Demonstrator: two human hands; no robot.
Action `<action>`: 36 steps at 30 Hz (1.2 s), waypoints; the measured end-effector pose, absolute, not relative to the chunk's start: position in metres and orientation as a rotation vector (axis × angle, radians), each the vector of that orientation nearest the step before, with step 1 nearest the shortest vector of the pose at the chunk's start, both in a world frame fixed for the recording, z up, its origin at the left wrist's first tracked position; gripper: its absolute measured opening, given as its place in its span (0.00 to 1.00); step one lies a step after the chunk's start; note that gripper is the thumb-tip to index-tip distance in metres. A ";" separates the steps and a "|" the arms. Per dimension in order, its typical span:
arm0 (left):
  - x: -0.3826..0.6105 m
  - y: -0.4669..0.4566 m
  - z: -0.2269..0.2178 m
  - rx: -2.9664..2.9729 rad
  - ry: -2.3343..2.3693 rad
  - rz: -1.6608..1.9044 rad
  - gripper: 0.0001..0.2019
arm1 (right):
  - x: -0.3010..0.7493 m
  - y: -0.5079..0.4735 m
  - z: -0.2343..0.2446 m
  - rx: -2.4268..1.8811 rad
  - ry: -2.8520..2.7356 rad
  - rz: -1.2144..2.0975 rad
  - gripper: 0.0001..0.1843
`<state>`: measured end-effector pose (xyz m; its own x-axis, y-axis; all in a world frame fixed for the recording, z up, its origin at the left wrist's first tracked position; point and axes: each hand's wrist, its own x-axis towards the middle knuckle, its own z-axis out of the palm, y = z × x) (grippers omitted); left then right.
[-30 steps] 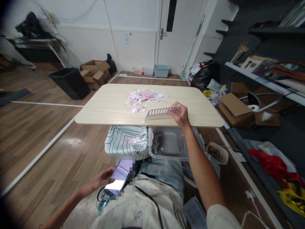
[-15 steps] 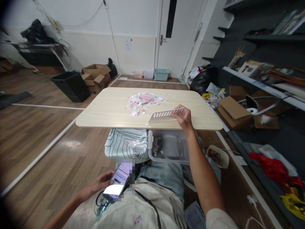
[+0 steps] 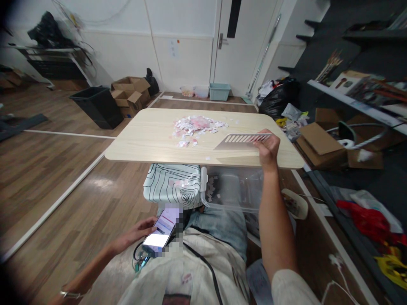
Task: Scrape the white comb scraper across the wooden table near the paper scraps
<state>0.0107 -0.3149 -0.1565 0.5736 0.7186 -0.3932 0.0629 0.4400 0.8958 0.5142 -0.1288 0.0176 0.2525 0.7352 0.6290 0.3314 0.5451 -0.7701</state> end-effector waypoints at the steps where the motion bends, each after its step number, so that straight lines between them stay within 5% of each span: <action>1: 0.011 -0.315 -0.155 1.055 0.875 0.485 0.18 | 0.511 -0.129 0.018 -1.030 -1.350 0.358 0.11; 36: 0.000 -0.316 -0.172 1.093 0.782 0.462 0.23 | 0.499 -0.122 0.006 -0.996 -1.476 0.578 0.12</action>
